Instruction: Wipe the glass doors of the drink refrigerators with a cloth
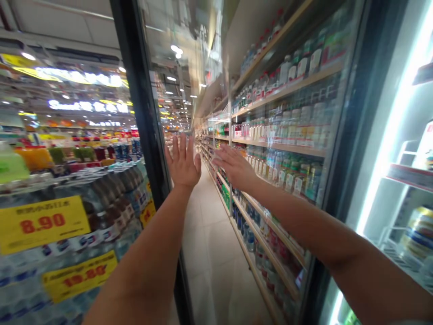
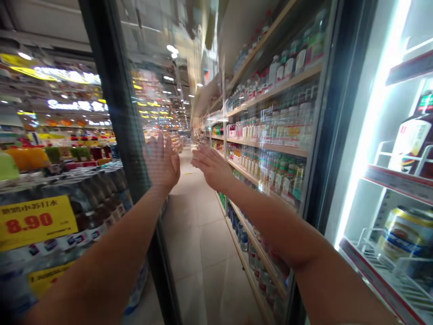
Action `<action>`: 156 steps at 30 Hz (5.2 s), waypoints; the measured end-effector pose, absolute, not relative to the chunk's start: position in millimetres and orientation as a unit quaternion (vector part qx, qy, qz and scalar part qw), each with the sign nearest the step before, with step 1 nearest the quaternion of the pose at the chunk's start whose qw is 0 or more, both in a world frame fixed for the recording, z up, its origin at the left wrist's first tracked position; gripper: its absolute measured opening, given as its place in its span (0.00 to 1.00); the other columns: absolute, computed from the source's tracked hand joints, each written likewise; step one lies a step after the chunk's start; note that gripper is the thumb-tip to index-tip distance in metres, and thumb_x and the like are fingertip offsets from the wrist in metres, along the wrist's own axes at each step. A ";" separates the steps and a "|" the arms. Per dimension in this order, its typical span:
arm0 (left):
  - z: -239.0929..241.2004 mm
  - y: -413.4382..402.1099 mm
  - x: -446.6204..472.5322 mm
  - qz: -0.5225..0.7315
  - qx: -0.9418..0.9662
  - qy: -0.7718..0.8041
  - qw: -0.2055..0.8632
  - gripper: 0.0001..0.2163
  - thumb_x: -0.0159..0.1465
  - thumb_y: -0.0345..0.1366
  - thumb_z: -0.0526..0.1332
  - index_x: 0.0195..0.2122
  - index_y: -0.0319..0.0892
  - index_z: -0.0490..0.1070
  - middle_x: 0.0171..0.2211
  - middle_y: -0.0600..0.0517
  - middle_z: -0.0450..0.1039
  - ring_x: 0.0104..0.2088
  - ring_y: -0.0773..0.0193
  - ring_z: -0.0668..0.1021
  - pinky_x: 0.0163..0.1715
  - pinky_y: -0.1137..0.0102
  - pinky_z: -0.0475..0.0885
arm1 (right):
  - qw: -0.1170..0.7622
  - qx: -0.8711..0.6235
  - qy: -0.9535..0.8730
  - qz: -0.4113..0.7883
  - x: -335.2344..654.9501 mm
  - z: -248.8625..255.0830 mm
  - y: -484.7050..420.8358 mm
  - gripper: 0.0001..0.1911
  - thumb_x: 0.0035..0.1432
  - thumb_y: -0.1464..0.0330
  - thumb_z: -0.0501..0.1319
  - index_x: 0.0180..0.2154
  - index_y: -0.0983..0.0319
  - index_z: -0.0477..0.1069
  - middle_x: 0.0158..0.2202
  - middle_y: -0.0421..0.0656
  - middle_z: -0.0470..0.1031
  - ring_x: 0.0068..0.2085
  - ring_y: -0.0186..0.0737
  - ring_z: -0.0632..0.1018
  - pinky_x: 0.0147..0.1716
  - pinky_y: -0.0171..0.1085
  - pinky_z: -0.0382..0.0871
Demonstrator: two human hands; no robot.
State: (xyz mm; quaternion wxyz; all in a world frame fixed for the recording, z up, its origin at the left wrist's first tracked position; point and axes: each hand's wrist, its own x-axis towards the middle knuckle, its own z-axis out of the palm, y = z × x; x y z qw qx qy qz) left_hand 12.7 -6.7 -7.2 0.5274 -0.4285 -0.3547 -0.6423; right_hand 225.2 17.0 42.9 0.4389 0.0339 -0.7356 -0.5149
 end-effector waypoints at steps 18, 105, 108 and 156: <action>-10.0 -8.5 17.9 -0.621 -0.390 -0.397 0.552 0.27 0.72 0.43 0.45 0.71 0.42 0.51 0.72 0.48 0.44 0.73 0.56 0.44 0.71 0.53 0.37 | 0.610 0.053 -0.656 -0.442 207.8 89.6 0.6 0.23 0.67 0.75 0.50 0.59 0.54 0.68 0.67 0.41 0.62 0.73 0.47 0.48 0.71 0.60 0.47; -2.9 -4.6 17.7 -0.645 -0.411 -0.356 0.537 0.29 0.71 0.45 0.48 0.71 0.41 0.51 0.72 0.45 0.46 0.73 0.51 0.45 0.70 0.48 0.37 | 0.641 -0.015 -0.597 -0.482 325.9 56.2 35.6 0.24 0.69 0.73 0.49 0.63 0.55 0.66 0.67 0.45 0.63 0.72 0.49 0.54 0.68 0.62 0.54; -0.5 -1.7 15.7 -0.642 -0.406 -0.351 0.548 0.28 0.71 0.44 0.48 0.71 0.42 0.51 0.72 0.45 0.46 0.73 0.50 0.47 0.70 0.48 0.39 | 0.603 0.002 -0.623 -0.498 309.3 48.6 37.3 0.25 0.68 0.75 0.49 0.63 0.56 0.66 0.66 0.46 0.65 0.72 0.48 0.51 0.69 0.60 0.53; 107.5 88.2 -45.7 -0.679 -0.479 -0.237 0.504 0.27 0.72 0.44 0.49 0.71 0.44 0.51 0.73 0.49 0.42 0.73 0.50 0.44 0.71 0.49 0.38 | 0.443 -0.084 -0.648 -0.614 183.4 73.3 89.4 0.27 0.66 0.76 0.53 0.64 0.55 0.63 0.65 0.46 0.66 0.71 0.48 0.57 0.67 0.57 0.59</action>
